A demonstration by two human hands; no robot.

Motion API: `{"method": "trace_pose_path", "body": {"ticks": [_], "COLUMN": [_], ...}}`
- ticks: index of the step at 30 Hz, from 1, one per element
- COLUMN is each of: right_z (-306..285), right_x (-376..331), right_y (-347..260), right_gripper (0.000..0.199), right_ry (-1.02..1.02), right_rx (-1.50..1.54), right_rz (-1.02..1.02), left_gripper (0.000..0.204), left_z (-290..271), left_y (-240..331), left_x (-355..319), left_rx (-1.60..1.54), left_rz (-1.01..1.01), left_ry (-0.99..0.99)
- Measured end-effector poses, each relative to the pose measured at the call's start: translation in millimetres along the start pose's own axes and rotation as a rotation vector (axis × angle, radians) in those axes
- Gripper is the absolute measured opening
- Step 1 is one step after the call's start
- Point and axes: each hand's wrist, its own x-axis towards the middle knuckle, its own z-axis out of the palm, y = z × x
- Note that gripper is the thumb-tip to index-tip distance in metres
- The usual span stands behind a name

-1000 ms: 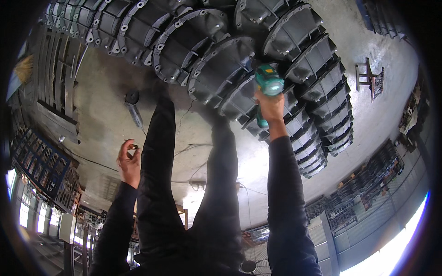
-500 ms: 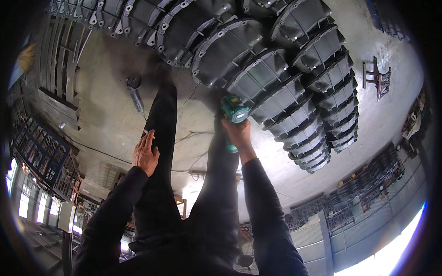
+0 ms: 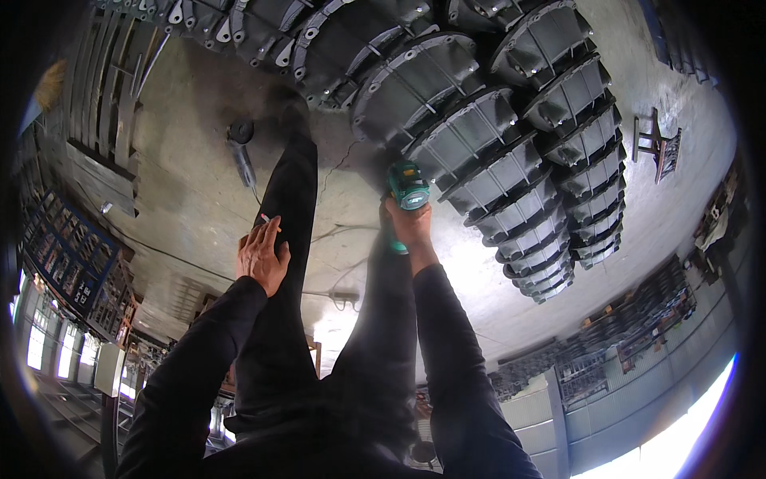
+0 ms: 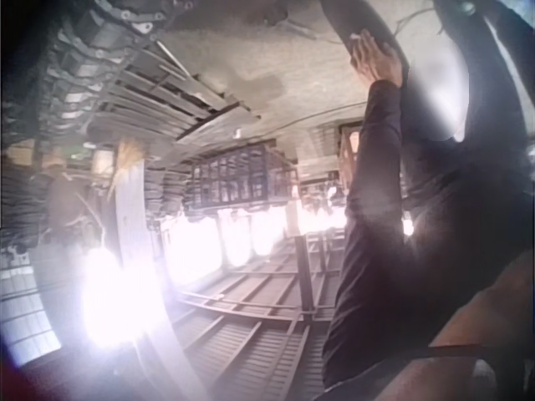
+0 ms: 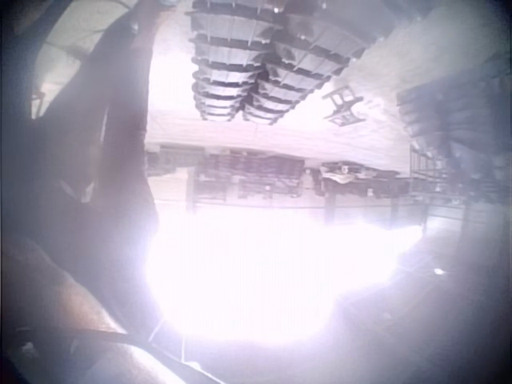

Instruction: The person uses a cordless drill to make holes in stacked metal parts in a workshop. The person holds the drill with one hand and occasionally steadies the parts with the other hand while drilling.

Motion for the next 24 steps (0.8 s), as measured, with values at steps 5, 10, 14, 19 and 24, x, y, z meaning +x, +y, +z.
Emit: {"method": "trace_pose_path", "body": {"ticks": [5, 10, 14, 19, 24], "right_z": [0, 9, 7, 2, 1], "right_x": [4, 2, 2, 8, 11], "right_y": [-5, -3, 1, 10, 13], "right_gripper": [0.014, 0.016, 0.015, 0.024, 0.025], "right_ry": [0.063, 0.138, 0.109, 0.107, 0.104], "right_rx": [-0.358, -0.417, -0.399, -0.437, -0.434], "right_rz": [0.065, 0.014, 0.026, 0.036, 0.041], "left_gripper": [0.056, 0.057, 0.057, 0.057, 0.056], "left_z": [0, -2, -6, -11, -16], "left_y": [-5, -9, -10, -11, -12], "left_x": [0, 2, 4, 5, 6], "left_rx": [-0.018, -0.05, -0.083, -0.095, -0.092], "left_rz": [-0.002, 0.004, 0.017, 0.015, 0.014], "left_ry": [0.021, 0.031, 0.052, 0.02, 0.005]}}
